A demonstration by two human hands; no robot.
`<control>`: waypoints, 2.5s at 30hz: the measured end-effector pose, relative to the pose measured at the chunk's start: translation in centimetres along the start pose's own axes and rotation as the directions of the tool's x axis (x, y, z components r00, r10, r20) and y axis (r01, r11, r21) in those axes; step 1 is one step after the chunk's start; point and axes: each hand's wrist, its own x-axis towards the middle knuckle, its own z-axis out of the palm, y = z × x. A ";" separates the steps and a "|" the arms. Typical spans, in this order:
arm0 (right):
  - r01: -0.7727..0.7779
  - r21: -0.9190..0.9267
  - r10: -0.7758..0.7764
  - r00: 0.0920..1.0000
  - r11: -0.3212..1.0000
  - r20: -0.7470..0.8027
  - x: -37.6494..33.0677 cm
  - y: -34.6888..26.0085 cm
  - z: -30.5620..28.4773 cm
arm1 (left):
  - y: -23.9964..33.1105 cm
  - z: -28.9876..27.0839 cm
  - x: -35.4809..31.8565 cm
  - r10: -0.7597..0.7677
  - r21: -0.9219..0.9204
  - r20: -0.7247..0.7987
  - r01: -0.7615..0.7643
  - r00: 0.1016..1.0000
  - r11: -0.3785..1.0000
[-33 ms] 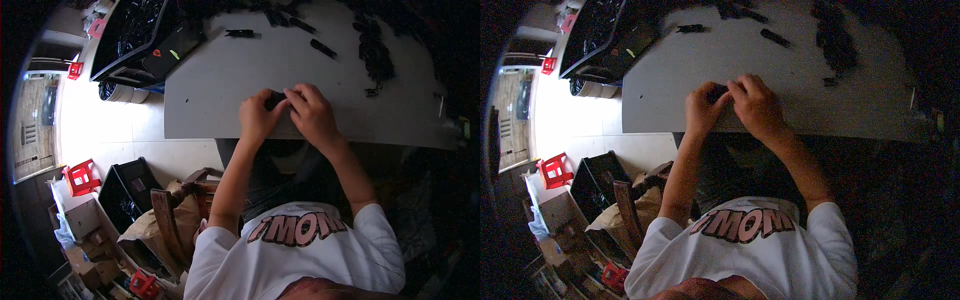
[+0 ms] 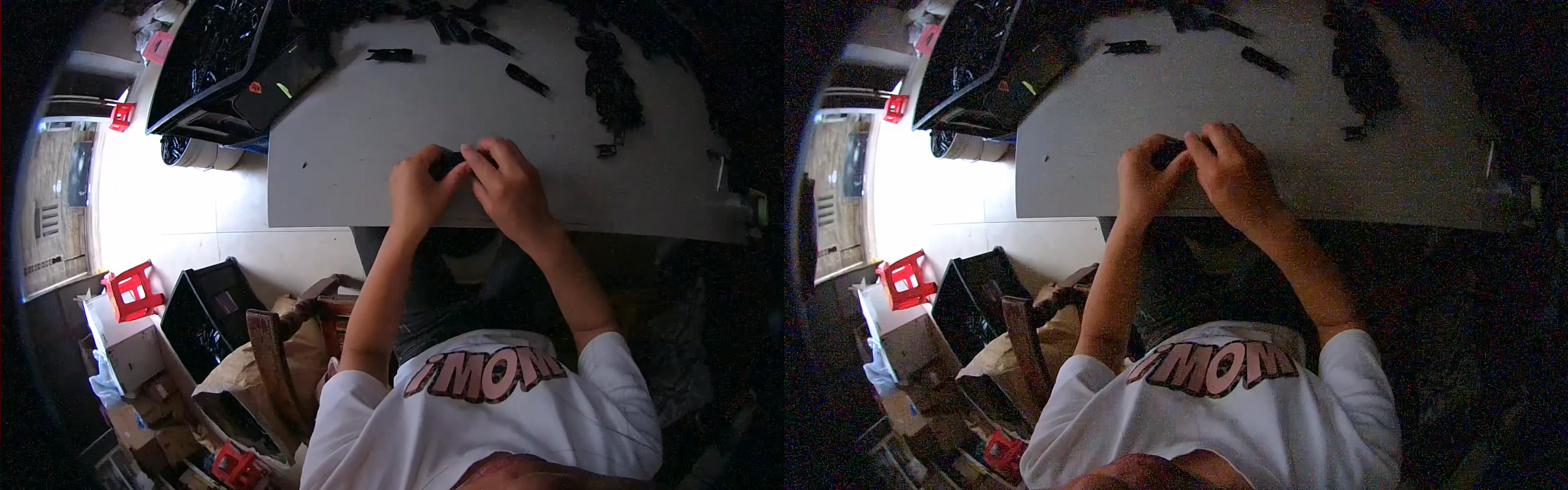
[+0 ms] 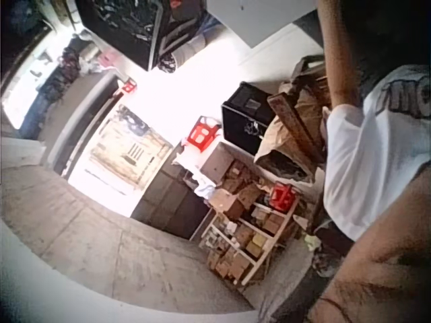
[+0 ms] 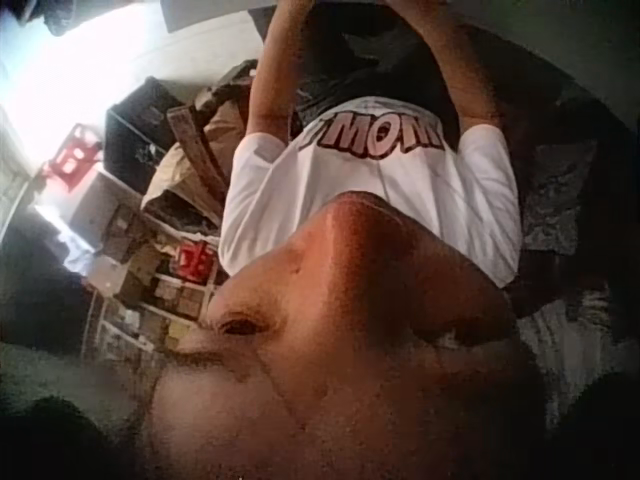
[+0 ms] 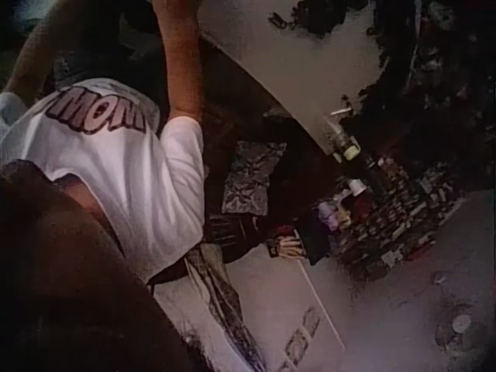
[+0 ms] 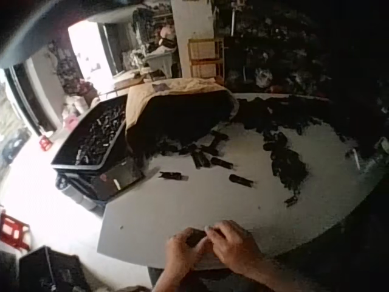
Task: Assembling small black plastic and metal hardware components on a workbench.
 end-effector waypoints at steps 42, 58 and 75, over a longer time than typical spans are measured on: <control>-0.229 -0.132 0.226 0.973 0.964 -0.039 -0.4 6.6 -0.8 | -2.8 -3.1 0.2 0.028 -0.983 0.178 0.176 0.984 0.057; -0.231 -0.545 0.304 0.951 0.806 0.047 3.7 20.8 -8.0 | -1.4 -4.1 2.1 -0.146 -0.896 0.198 0.239 0.969 0.374; -0.131 -0.241 0.161 0.981 0.962 0.110 -3.4 8.7 -5.4 | -1.4 -3.8 11.0 0.159 0.499 0.012 -0.143 0.987 0.854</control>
